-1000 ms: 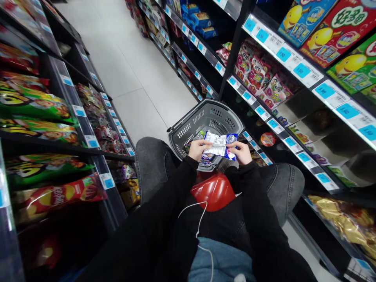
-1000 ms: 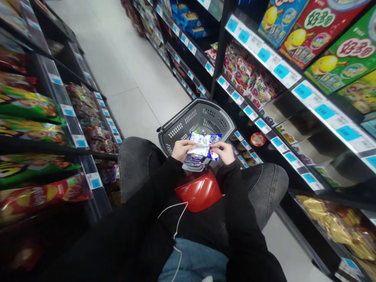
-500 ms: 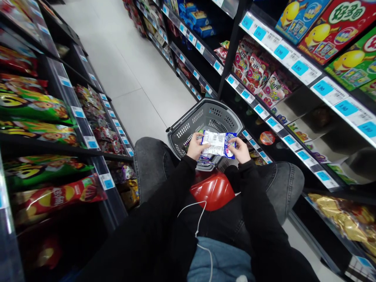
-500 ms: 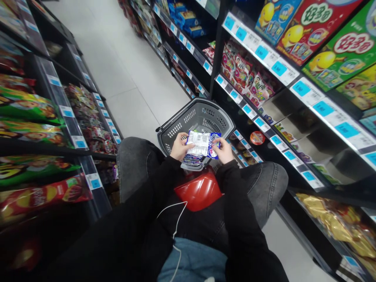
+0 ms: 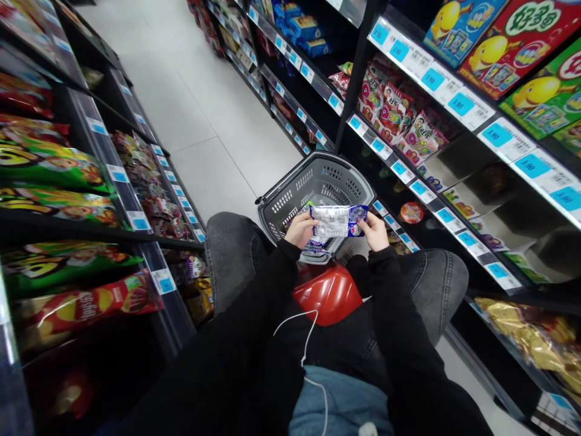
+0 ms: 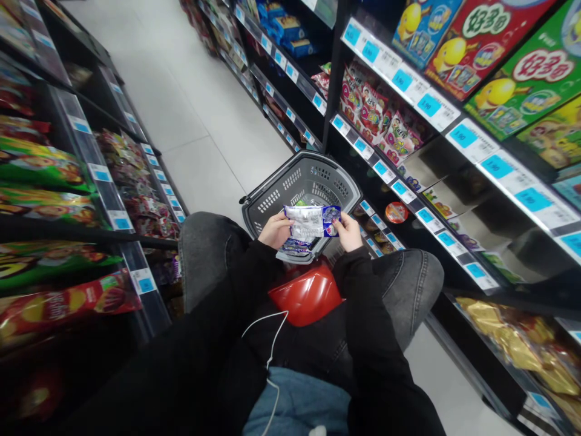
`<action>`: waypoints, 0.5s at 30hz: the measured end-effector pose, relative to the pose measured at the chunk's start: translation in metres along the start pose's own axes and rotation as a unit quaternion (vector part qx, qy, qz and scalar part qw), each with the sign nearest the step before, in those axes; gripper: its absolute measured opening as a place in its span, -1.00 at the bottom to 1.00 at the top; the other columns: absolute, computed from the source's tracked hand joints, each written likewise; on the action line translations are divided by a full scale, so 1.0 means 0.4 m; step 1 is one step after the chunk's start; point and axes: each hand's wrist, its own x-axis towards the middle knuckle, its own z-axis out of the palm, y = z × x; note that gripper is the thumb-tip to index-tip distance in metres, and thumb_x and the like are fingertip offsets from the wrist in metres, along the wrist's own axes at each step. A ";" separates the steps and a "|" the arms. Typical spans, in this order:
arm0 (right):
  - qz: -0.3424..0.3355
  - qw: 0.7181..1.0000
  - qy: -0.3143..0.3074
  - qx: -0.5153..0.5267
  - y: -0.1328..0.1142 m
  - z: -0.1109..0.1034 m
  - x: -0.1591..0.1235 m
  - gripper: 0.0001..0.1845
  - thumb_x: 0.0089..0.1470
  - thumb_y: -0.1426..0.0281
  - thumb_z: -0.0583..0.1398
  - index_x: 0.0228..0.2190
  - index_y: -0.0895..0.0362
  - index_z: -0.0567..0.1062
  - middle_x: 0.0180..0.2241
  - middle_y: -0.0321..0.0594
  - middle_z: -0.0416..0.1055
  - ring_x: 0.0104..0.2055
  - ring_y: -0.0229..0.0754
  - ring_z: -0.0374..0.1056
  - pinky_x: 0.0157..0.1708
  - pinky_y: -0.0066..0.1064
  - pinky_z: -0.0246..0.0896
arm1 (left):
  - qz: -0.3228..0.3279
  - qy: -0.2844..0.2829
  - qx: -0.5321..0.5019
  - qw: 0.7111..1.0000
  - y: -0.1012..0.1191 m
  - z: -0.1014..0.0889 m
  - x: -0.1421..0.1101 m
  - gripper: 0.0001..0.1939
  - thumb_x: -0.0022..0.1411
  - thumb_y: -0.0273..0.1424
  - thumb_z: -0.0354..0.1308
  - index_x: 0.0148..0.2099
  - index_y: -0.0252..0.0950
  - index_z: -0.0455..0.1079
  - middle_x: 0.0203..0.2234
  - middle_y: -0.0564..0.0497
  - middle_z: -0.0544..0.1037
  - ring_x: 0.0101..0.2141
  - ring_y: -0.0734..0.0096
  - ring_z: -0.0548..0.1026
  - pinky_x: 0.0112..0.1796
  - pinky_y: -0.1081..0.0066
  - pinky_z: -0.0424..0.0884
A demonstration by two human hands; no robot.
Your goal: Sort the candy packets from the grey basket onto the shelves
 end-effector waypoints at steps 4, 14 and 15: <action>-0.084 0.996 -0.022 -0.020 -0.033 -0.004 -0.006 -0.73 0.06 0.22 0.13 -0.42 0.10 0.57 -0.19 -0.15 0.48 -0.02 -0.05 0.33 0.07 -0.15 0.16 | 0.027 0.051 0.031 0.998 -0.001 -0.006 0.004 -0.93 -0.20 -0.56 0.25 -0.55 -0.35 0.43 -0.12 -0.14 0.56 -0.02 0.04 0.45 -0.07 0.13 0.38; -0.067 0.996 0.002 0.063 -0.027 -0.004 -0.010 -0.71 -0.08 0.46 0.08 -0.42 0.08 0.61 -0.01 -0.19 0.40 0.11 -0.04 0.24 0.12 -0.16 0.12 | -0.068 0.048 -0.020 0.996 0.020 -0.002 -0.001 -0.77 -0.06 -0.40 0.15 -0.34 -0.42 0.53 -0.34 -0.15 0.59 -0.24 0.12 0.52 -0.22 0.18 0.47; -0.052 0.993 0.000 0.104 -0.026 0.002 -0.011 -0.70 -0.08 0.44 0.09 -0.36 0.09 0.60 -0.01 -0.17 0.41 0.10 -0.03 0.26 0.11 -0.14 0.14 | -0.054 0.057 -0.012 0.997 0.020 0.000 -0.001 -0.75 -0.08 -0.41 0.19 -0.31 -0.42 0.53 -0.34 -0.13 0.59 -0.26 0.15 0.53 -0.22 0.21 0.47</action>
